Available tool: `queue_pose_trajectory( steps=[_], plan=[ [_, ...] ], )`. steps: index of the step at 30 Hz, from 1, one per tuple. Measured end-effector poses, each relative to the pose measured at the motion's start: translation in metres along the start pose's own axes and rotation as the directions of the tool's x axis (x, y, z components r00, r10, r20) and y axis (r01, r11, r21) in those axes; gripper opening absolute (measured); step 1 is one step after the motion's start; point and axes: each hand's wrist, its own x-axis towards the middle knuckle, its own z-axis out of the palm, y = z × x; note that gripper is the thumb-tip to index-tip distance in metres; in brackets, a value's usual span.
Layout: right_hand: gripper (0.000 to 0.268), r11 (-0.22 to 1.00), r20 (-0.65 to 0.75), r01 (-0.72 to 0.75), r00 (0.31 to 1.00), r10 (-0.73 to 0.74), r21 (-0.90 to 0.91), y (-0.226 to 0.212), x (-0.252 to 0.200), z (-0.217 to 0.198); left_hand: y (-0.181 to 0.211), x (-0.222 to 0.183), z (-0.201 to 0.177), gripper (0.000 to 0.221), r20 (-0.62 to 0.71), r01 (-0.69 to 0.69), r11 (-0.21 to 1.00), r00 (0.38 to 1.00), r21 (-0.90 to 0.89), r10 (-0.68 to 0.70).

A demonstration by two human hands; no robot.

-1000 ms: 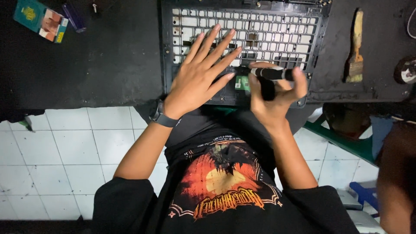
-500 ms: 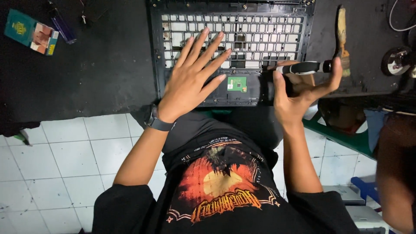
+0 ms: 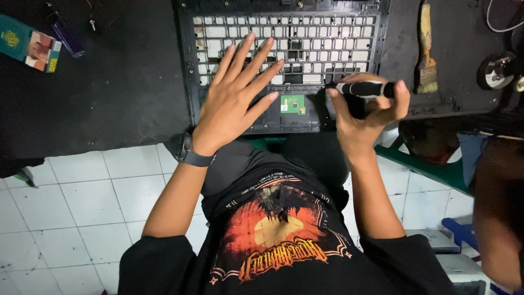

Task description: Removing the top panel of a laptop, cleaning the keyboard area with a brush, and using a screwdriver for disassembly.

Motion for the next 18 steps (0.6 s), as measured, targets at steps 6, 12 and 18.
queue_pose_trajectory(
  steps=[6,12,18],
  plan=[
    [0.1,0.973,-0.349,-0.196,0.909,0.228,0.123,0.008,-0.027,-0.018,0.0,0.0,0.0,0.05,-0.042,-0.017,0.999,0.999,-0.038,0.016],
    [0.083,0.982,-0.379,-0.191,0.907,0.182,0.015,0.022,-0.03,-0.046,0.002,0.0,-0.002,0.05,-0.036,-0.005,0.998,0.999,-0.059,0.003],
    [0.087,0.973,-0.391,-0.227,0.9,0.193,-0.043,0.038,-0.05,-0.058,0.004,0.001,-0.002,0.05,-0.036,-0.01,0.998,0.999,-0.063,0.008]
  ],
)
